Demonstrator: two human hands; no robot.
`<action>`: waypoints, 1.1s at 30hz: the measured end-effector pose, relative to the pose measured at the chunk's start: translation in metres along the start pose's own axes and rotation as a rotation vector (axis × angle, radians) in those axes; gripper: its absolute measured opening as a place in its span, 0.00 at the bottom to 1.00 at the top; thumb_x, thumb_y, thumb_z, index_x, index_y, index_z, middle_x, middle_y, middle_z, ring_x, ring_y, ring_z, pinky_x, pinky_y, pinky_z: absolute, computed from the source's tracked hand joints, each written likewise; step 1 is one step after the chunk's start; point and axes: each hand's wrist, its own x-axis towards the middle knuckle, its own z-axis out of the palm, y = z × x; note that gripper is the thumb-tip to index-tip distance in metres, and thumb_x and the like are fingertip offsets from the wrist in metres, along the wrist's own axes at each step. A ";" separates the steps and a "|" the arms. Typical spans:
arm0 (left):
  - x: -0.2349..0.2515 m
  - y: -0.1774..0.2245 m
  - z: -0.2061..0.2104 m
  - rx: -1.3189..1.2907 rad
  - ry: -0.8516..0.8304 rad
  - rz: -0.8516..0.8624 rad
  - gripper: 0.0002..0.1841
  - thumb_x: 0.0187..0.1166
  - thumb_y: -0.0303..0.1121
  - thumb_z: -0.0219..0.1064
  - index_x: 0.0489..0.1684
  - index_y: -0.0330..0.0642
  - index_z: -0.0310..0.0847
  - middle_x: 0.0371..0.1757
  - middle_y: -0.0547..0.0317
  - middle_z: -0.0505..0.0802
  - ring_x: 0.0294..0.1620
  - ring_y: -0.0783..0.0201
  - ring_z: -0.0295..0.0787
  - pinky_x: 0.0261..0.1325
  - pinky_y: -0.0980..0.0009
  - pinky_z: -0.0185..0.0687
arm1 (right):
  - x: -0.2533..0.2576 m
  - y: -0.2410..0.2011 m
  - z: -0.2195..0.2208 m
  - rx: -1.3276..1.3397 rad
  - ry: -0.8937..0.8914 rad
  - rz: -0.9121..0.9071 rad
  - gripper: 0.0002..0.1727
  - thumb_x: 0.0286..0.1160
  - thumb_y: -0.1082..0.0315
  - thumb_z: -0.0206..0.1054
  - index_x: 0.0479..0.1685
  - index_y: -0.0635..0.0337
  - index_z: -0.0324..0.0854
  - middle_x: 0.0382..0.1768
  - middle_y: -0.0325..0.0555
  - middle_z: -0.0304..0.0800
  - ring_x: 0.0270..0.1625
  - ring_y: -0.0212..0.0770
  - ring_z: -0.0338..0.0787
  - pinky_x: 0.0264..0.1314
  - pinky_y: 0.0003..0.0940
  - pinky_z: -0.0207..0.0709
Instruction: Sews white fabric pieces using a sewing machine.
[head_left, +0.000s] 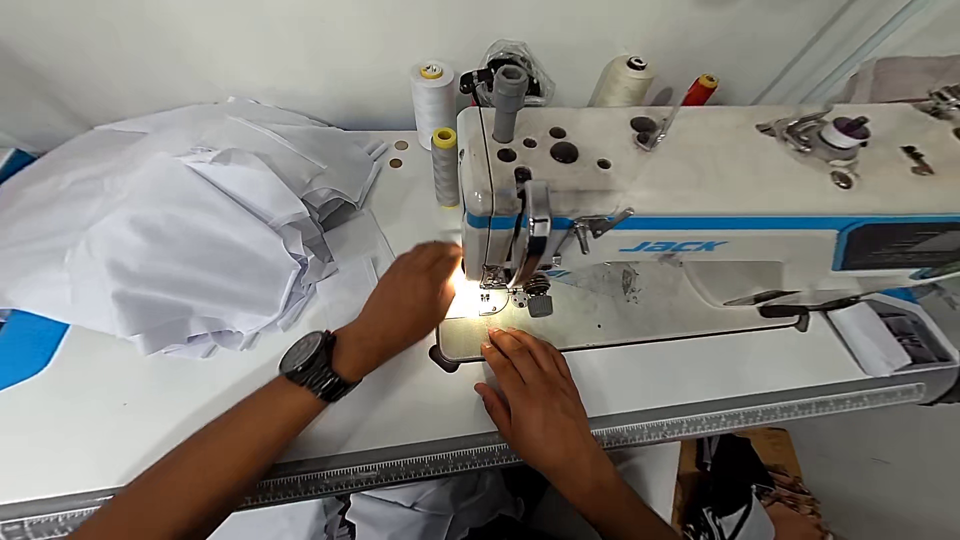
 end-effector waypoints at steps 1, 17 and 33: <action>0.011 -0.004 0.000 0.050 -0.002 -0.090 0.15 0.81 0.29 0.61 0.58 0.27 0.84 0.64 0.33 0.87 0.69 0.36 0.83 0.68 0.40 0.78 | -0.001 0.000 0.000 0.019 0.030 -0.004 0.24 0.87 0.46 0.55 0.67 0.48 0.87 0.73 0.37 0.85 0.80 0.43 0.78 0.81 0.47 0.70; -0.040 -0.010 -0.086 0.309 0.225 -0.460 0.28 0.84 0.40 0.66 0.65 0.17 0.74 0.74 0.12 0.70 0.77 0.11 0.60 0.68 0.17 0.59 | 0.061 0.174 -0.085 -0.151 0.144 0.284 0.17 0.77 0.75 0.62 0.61 0.66 0.87 0.62 0.68 0.89 0.69 0.69 0.85 0.69 0.70 0.75; -0.048 0.096 -0.005 0.347 -0.150 0.852 0.16 0.86 0.31 0.57 0.31 0.37 0.89 0.26 0.51 0.90 0.36 0.51 0.89 0.38 0.57 0.77 | -0.051 0.032 -0.042 0.617 0.239 0.054 0.11 0.78 0.68 0.61 0.48 0.53 0.90 0.64 0.40 0.89 0.70 0.37 0.86 0.70 0.36 0.84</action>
